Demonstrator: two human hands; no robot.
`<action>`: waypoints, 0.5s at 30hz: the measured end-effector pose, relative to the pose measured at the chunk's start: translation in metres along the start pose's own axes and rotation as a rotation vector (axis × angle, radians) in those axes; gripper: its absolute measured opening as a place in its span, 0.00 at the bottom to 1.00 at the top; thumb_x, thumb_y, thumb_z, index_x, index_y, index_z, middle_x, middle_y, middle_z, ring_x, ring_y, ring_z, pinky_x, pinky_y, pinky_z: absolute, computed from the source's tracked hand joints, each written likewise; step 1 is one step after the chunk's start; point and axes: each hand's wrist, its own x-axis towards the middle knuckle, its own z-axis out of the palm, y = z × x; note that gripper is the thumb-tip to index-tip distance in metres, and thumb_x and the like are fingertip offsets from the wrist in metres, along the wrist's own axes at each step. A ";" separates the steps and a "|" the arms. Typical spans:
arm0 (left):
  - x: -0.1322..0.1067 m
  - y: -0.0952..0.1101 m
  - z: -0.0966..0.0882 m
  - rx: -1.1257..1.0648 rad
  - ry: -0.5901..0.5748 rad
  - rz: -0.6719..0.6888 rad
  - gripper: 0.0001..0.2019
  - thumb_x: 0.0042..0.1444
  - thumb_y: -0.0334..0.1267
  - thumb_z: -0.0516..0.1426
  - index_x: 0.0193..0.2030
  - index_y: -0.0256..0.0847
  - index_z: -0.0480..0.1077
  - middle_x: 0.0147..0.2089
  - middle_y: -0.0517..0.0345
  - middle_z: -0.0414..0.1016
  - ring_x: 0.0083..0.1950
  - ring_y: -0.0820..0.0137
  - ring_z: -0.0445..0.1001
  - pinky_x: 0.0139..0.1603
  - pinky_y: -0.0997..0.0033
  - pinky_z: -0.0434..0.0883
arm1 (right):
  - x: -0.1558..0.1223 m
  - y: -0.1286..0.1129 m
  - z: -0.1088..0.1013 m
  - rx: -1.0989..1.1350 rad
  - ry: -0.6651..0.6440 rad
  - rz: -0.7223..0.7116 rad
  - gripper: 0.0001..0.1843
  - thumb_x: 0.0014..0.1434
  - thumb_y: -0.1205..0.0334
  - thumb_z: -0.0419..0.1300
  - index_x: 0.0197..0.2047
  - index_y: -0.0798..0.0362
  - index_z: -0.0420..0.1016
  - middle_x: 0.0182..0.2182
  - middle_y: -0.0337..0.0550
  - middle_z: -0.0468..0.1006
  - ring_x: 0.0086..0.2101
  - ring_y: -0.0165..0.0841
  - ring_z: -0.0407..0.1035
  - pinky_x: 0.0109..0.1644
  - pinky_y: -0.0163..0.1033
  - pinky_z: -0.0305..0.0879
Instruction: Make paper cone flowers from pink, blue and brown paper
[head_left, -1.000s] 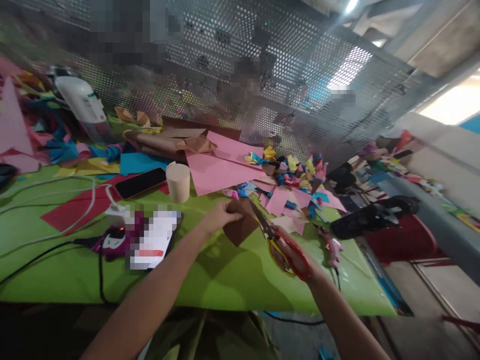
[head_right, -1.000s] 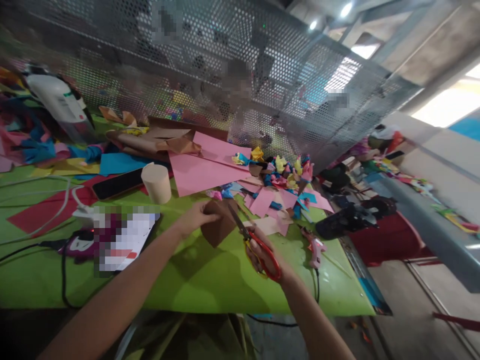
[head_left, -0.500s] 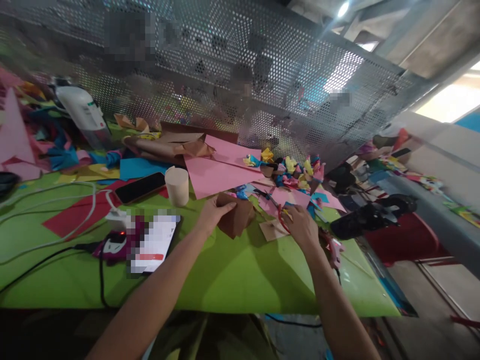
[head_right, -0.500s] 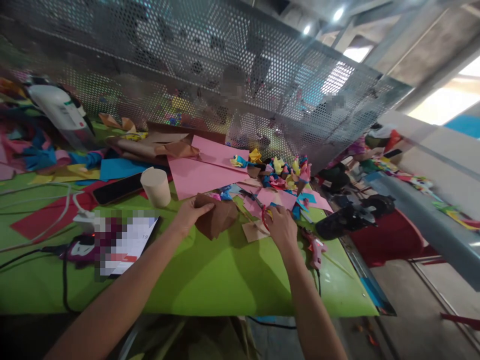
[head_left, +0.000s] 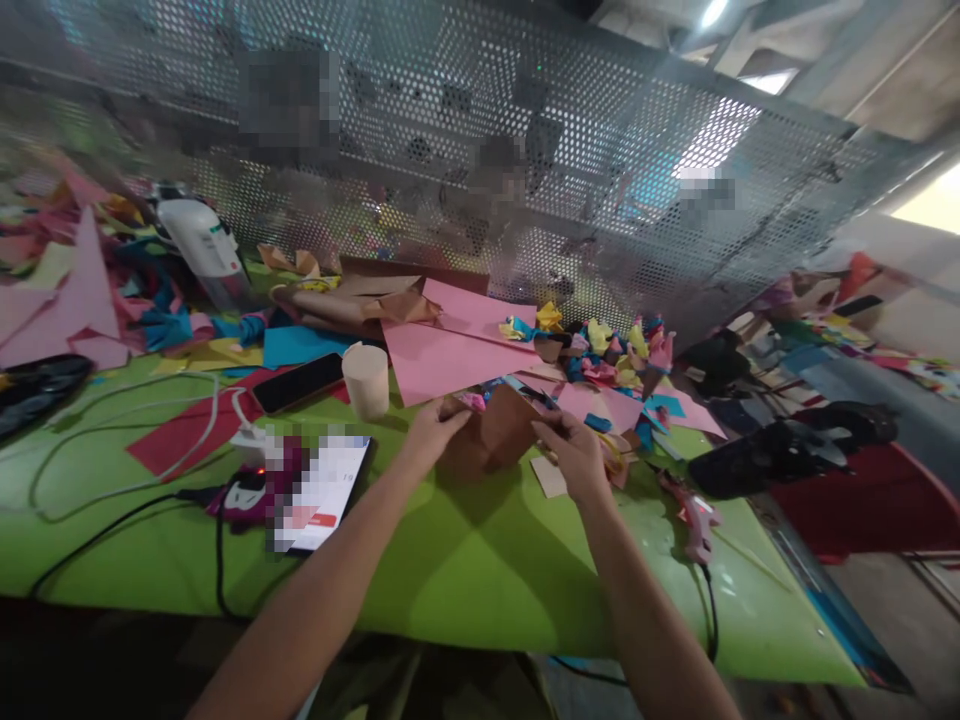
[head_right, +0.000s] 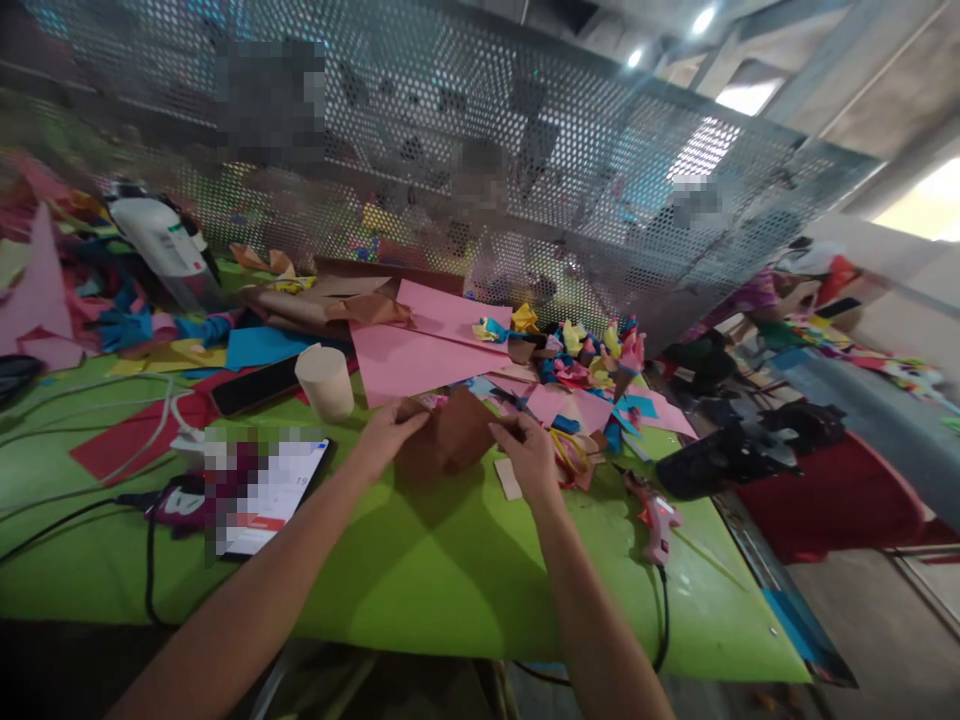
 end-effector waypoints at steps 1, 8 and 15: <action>0.004 -0.002 -0.003 0.038 0.064 0.014 0.07 0.52 0.39 0.63 0.36 0.40 0.75 0.39 0.52 0.81 0.45 0.60 0.79 0.52 0.61 0.72 | 0.002 0.003 -0.005 0.028 0.019 0.007 0.17 0.49 0.47 0.70 0.32 0.52 0.74 0.20 0.33 0.71 0.22 0.29 0.63 0.25 0.33 0.57; 0.006 0.004 -0.013 0.491 0.324 0.255 0.28 0.54 0.29 0.62 0.63 0.41 0.65 0.61 0.41 0.73 0.65 0.51 0.70 0.66 0.49 0.64 | 0.011 0.013 -0.020 0.168 0.097 -0.007 0.17 0.47 0.50 0.70 0.36 0.51 0.74 0.28 0.36 0.76 0.25 0.28 0.68 0.30 0.35 0.66; -0.017 0.014 0.009 0.346 0.030 0.313 0.15 0.63 0.46 0.57 0.51 0.42 0.76 0.53 0.48 0.79 0.58 0.57 0.74 0.63 0.54 0.68 | 0.003 0.003 -0.017 0.082 0.158 -0.232 0.06 0.47 0.64 0.65 0.32 0.50 0.79 0.31 0.40 0.81 0.35 0.36 0.74 0.43 0.42 0.70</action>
